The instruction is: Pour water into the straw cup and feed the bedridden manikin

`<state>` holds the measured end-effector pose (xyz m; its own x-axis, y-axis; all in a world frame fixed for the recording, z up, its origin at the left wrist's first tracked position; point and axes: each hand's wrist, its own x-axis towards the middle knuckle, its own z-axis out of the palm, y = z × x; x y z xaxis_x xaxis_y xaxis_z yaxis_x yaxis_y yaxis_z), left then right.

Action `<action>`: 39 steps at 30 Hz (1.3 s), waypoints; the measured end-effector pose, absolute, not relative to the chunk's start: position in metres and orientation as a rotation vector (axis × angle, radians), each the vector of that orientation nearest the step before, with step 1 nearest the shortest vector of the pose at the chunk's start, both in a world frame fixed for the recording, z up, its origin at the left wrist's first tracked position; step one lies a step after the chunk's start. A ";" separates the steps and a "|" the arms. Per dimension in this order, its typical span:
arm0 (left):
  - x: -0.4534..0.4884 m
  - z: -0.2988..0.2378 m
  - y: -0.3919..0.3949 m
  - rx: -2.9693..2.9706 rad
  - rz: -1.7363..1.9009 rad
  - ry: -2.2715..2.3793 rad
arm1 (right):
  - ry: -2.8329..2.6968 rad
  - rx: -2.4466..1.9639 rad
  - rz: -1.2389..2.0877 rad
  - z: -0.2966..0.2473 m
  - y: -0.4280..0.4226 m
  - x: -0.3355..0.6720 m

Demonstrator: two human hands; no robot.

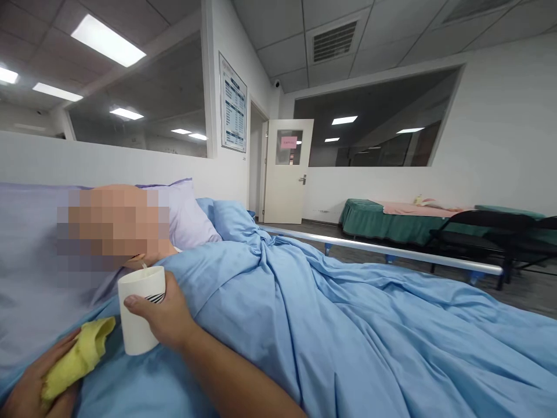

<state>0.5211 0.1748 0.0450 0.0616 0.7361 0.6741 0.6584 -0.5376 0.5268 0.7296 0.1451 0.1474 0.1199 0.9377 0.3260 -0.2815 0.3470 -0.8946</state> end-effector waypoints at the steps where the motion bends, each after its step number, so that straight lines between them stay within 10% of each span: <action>1: 0.523 0.049 0.172 2.219 1.468 1.484 | -1.091 -0.765 1.034 0.148 0.145 0.729; 29: 0.529 0.095 0.145 1.824 1.247 1.788 | -1.092 -0.746 1.052 0.152 0.143 0.730; 39: 0.564 0.171 0.167 2.380 2.118 0.974 | -0.938 -0.708 0.815 0.150 0.141 0.731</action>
<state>0.5643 0.1666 0.1707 0.0295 0.2936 0.9555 0.5343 -0.8125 0.2332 0.7308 0.1414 0.1502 0.3511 0.8434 0.4068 -0.2850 0.5101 -0.8116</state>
